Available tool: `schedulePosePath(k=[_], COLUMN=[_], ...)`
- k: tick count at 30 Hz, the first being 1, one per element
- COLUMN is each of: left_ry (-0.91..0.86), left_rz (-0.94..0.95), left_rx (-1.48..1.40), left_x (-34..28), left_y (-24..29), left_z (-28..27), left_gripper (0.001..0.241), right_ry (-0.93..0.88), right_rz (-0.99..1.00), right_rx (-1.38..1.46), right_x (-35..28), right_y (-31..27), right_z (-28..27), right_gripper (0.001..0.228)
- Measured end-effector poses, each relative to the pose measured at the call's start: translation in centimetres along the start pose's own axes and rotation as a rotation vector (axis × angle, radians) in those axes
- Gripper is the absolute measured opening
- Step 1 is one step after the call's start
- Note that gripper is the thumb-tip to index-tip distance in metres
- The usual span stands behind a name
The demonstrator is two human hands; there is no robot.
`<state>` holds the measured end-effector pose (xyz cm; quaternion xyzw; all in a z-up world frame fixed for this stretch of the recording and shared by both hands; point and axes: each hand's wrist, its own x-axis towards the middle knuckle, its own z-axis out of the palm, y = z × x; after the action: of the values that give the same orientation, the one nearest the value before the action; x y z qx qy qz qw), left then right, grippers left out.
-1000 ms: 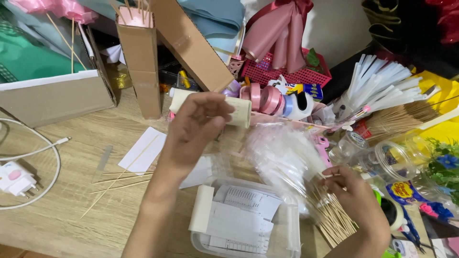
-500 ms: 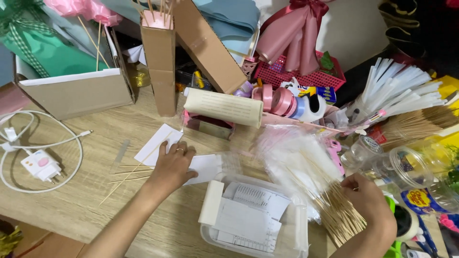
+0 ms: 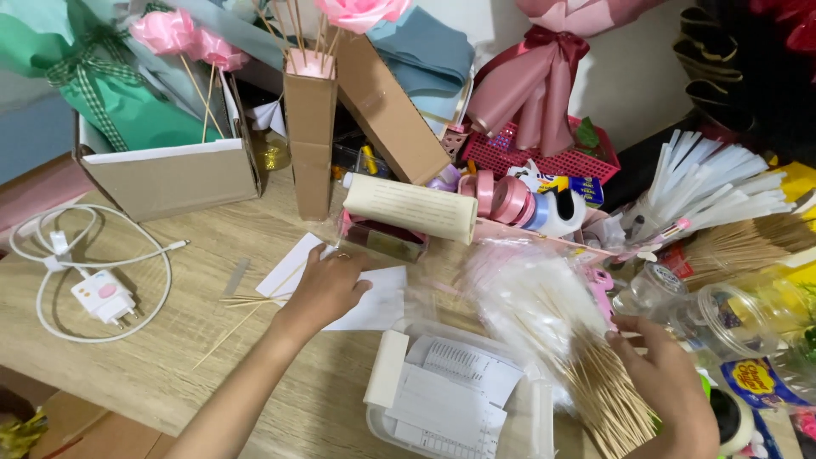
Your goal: The person organizes craft supplies on a cluttered table. They handle small plastic bags and wooden skewers, placing the skewers into the bags and arranging them on the table.
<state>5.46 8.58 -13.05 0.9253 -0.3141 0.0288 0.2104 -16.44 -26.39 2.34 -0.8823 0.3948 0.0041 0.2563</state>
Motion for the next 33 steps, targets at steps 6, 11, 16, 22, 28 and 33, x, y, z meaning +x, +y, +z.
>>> schedulePosePath(k=[6, 11, 16, 22, 28, 33], left_ry=[-0.32, -0.381, -0.439, -0.518, -0.327, -0.27], left_rz=[0.02, 0.217, 0.275, 0.392, 0.413, 0.403], left_rx=[-0.573, -0.526, -0.455, -0.474, -0.543, -0.517], left_x=[0.6, 1.7, 2.0, 2.7, 3.0, 3.0], left_y=[8.6, 11.7, 12.9, 14.8, 14.2, 14.0], left_z=[-10.7, -11.1, -10.9, -10.5, -9.6, -9.7], left_gripper=[0.045, 0.026, 0.024, 0.036, 0.027, 0.027], right_ry=[0.17, -0.015, -0.11, 0.057, 0.091, 0.057], right_rz=[-0.649, -0.789, -0.707, -0.549, -0.741, -0.818], right_rx=[0.216, 0.492, 0.73, 0.807, 0.697, 0.664], right_x=[-2.1, -1.8, -1.6, -2.5, -3.5, -3.6], right_y=[-2.3, -3.3, -3.0, -3.2, -3.6, -3.6], right_z=[1.5, 3.5, 4.8, 5.1, 4.4, 4.6], right_gripper=[0.036, 0.05, 0.009, 0.009, 0.005, 0.006])
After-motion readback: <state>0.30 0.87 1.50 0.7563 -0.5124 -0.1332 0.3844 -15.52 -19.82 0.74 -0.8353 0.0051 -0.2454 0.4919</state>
